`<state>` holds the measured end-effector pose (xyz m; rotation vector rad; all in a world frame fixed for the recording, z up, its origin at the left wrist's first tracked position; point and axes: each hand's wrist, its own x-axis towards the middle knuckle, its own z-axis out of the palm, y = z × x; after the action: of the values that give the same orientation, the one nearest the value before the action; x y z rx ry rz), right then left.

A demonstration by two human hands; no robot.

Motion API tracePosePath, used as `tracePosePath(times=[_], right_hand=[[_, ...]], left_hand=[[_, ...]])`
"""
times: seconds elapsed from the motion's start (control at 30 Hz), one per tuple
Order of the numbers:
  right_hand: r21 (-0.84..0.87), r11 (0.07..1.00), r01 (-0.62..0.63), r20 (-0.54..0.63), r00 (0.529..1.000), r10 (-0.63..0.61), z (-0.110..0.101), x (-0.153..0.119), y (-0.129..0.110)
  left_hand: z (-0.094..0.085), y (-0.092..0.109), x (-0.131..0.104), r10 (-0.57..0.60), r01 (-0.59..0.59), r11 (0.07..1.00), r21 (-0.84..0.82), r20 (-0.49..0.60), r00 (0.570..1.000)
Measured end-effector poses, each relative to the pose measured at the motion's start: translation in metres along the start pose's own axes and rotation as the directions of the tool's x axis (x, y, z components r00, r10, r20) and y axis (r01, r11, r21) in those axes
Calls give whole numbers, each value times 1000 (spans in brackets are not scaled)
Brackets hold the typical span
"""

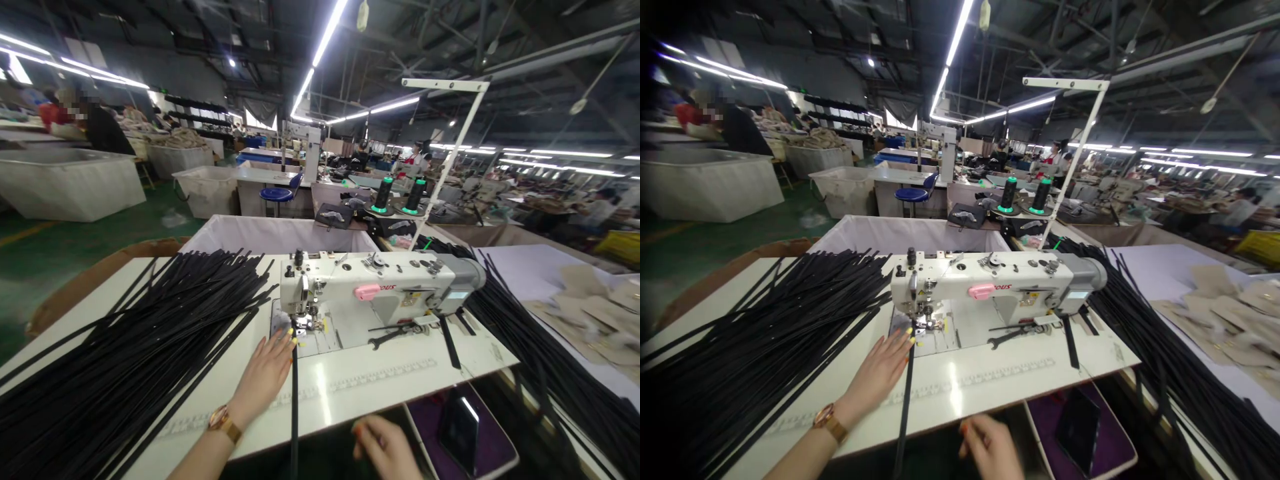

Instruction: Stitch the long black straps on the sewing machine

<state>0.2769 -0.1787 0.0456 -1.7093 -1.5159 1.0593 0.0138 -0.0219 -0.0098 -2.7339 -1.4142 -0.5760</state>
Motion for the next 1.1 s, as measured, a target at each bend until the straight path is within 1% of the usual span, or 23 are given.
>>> tracePosePath(times=[0.03, 0.07, 0.1, 0.13, 0.17, 0.2, 0.23, 0.27, 0.33, 0.47, 0.6, 0.73, 0.87, 0.93, 1.0, 1.07, 1.1], right_hand=[[-177, 984, 19, -131, 991, -43, -24, 14, 6], [-336, 942, -9, -250, 965, -80, -48, 28, 11], [-503, 862, -59, -333, 934, -130, -71, 42, 16], [-673, 729, -123, -361, 916, -178, -91, 55, 20], [-802, 573, -169, -336, 921, -198, -107, 67, 24], [-841, 511, -178, -320, 925, -205, -119, 78, 27], [-875, 454, -172, -292, 933, -211, -126, 87, 28], [-895, 420, -150, -259, 942, -214, -130, 96, 30], [-923, 371, -98, -193, 954, -228, -129, 108, 31], [-968, 249, -21, -84, 966, -245, -118, 123, 30], [-987, 158, 13, -27, 968, -250, -112, 133, 26], [-993, 111, 32, 3, 967, -256, -112, 140, 22], [-993, 95, 65, 38, 964, -262, -117, 141, 15], [-992, 94, 79, 50, 961, -274, -120, 135, 9], [-990, 99, 103, 71, 955, -289, -119, 122, 4], [-972, 167, 163, 99, 937, -334, -110, 103, -1], [-949, 233, 212, 115, 921, -372, -101, 91, -2]], left_hand=[[2, -1, 0, 8, -8, 1000, -1, -9, 1000], [4, -2, -1, 17, -17, 1000, -3, -22, 1000], [5, -3, -1, 25, -25, 1000, -7, -35, 999], [7, -4, -2, 32, -32, 999, -9, -45, 998], [8, -4, -2, 35, -36, 999, -7, -51, 998], [9, -5, -3, 37, -37, 999, -2, -52, 998], [9, -5, -3, 38, -37, 999, 6, -48, 998], [9, -5, -3, 38, -38, 999, 16, -43, 998], [8, -4, -3, 39, -37, 999, 30, -36, 999], [3, -2, -2, 32, -30, 999, 34, -32, 999], [0, 0, 0, 19, -18, 999, 36, -5, 1000], [0, -1, 1, 10, -11, 999, 31, 12, 1000], [-1, 0, 1, 9, -9, 1000, 29, 11, 1000], [-2, 0, 1, 3, -4, 1000, 26, 12, 1000], [-2, 1, 1, 0, 0, 1000, 19, 10, 1000], [-2, 1, 2, -2, 2, 1000, 14, 4, 1000], [-2, 1, 2, -4, 4, 1000, 12, 0, 1000]])
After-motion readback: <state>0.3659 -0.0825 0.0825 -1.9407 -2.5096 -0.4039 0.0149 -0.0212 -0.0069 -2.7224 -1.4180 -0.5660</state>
